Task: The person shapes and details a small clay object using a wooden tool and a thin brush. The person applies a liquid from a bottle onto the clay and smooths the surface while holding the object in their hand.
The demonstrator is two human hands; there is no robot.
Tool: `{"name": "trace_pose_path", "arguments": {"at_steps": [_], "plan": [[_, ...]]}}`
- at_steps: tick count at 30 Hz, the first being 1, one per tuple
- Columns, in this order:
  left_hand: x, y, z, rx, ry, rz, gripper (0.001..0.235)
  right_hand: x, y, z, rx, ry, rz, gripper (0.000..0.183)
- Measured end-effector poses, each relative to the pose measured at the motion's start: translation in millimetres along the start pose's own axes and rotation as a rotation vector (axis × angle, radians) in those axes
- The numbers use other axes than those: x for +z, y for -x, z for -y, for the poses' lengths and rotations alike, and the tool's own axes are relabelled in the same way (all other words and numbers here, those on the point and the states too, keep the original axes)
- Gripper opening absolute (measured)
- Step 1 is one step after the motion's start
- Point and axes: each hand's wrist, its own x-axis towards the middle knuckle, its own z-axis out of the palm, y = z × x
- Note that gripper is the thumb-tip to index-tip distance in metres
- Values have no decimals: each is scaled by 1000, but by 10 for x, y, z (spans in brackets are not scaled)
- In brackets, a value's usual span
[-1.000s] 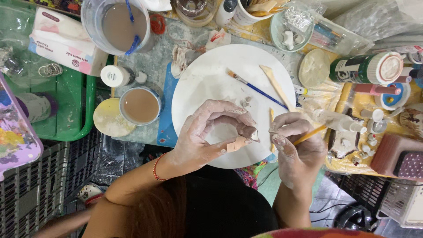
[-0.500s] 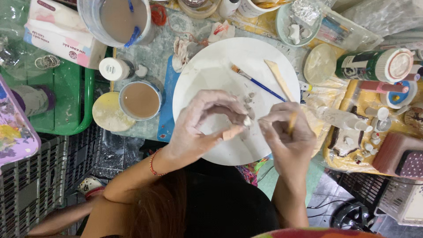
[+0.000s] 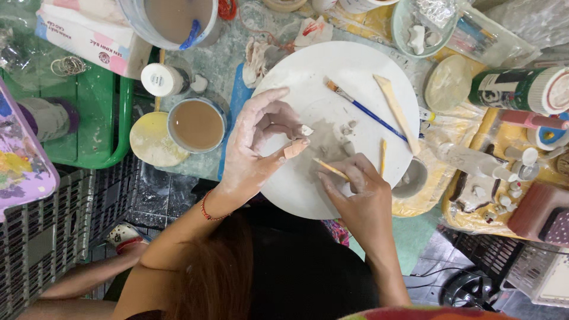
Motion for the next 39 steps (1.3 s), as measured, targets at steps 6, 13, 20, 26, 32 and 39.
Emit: {"name": "trace_pose_path", "arguments": {"at_steps": [6,13,20,26,32,39], "plan": [[-8,-34,-41,-58,-28,26,84,-57,60,-219,112,-156,-49,38],[25,30,-29,-77,34,162,77,-224,295,-543,-116,-650,-340,6],[36,77,-59,-86,132,314,64,-304,454,-630,-357,-895,-425,1],[67,118,-100,-129,168,318,59,-319,391,-403,-489,-399,-519,36],[78,121,-69,-126,213,314,53,-266,443,-286,-416,-357,-403,52],[78,117,-58,-117,150,315,56,-287,504,-242,-364,-151,-361,54]]}}
